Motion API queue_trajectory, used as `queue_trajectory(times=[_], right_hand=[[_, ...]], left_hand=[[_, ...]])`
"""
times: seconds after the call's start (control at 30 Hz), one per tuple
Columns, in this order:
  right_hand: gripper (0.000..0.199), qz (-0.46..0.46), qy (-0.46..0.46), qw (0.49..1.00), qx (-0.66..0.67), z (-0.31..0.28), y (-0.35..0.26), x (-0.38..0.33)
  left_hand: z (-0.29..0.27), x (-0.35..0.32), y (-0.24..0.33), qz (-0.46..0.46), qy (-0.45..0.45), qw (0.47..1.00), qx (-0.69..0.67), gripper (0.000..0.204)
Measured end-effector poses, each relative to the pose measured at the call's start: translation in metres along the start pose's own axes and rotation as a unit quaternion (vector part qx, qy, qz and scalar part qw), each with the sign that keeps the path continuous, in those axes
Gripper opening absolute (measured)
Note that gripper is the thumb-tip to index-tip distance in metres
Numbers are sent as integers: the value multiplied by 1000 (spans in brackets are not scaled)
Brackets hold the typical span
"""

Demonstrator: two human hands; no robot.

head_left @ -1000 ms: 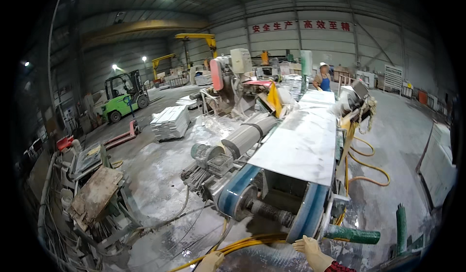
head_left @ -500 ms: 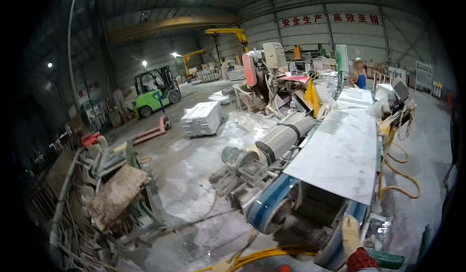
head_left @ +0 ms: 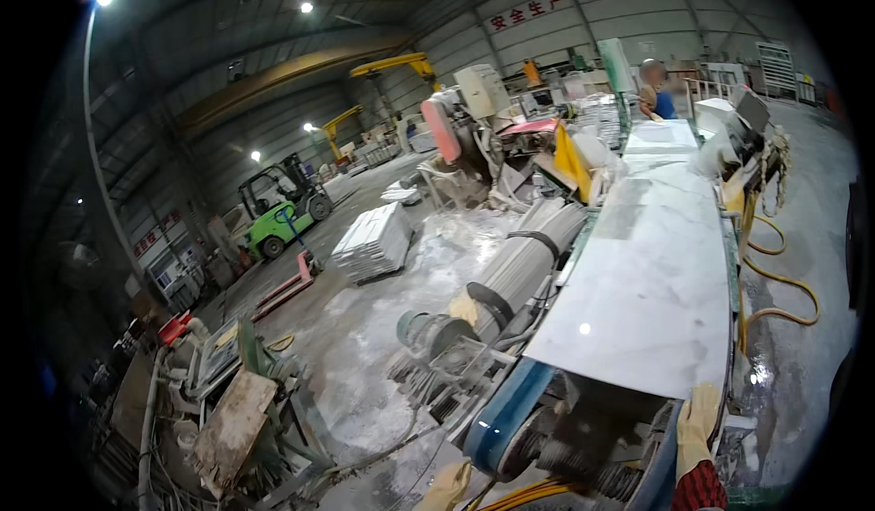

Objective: The person feeds large white stone slabs into a processing machine and retrieves them after they pass through. The person repeats this action with multiple slabs in a factory setting.

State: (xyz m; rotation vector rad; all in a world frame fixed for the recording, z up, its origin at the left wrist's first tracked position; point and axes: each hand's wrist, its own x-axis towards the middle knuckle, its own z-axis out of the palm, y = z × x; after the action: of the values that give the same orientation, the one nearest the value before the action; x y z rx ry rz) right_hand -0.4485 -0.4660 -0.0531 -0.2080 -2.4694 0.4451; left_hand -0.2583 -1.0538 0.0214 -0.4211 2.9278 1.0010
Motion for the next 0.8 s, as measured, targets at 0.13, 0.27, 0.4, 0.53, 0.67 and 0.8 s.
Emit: queue_trajectory(times=[0.13,0.27,0.4,0.53,0.67,0.8], right_hand=[[49,5,-30,999,28,-30,-18,6],[49,-19,24,999,24,-24,-15,1],[46,-46,21,998,31,-25,-26,4],[28,-71,94,993,-22,-40,-6,8],[34,-4,-64,998,16,-54,-10,37],[29,-28,-42,997,-50,-40,4,47]], left_hand=[[10,58,35,104,51,993,26,48],[14,108,76,265,78,957,92,49],[25,131,84,313,94,940,97,47],[43,168,136,375,38,916,135,45],[35,183,135,394,45,903,168,51],[55,224,141,395,103,885,225,73]])
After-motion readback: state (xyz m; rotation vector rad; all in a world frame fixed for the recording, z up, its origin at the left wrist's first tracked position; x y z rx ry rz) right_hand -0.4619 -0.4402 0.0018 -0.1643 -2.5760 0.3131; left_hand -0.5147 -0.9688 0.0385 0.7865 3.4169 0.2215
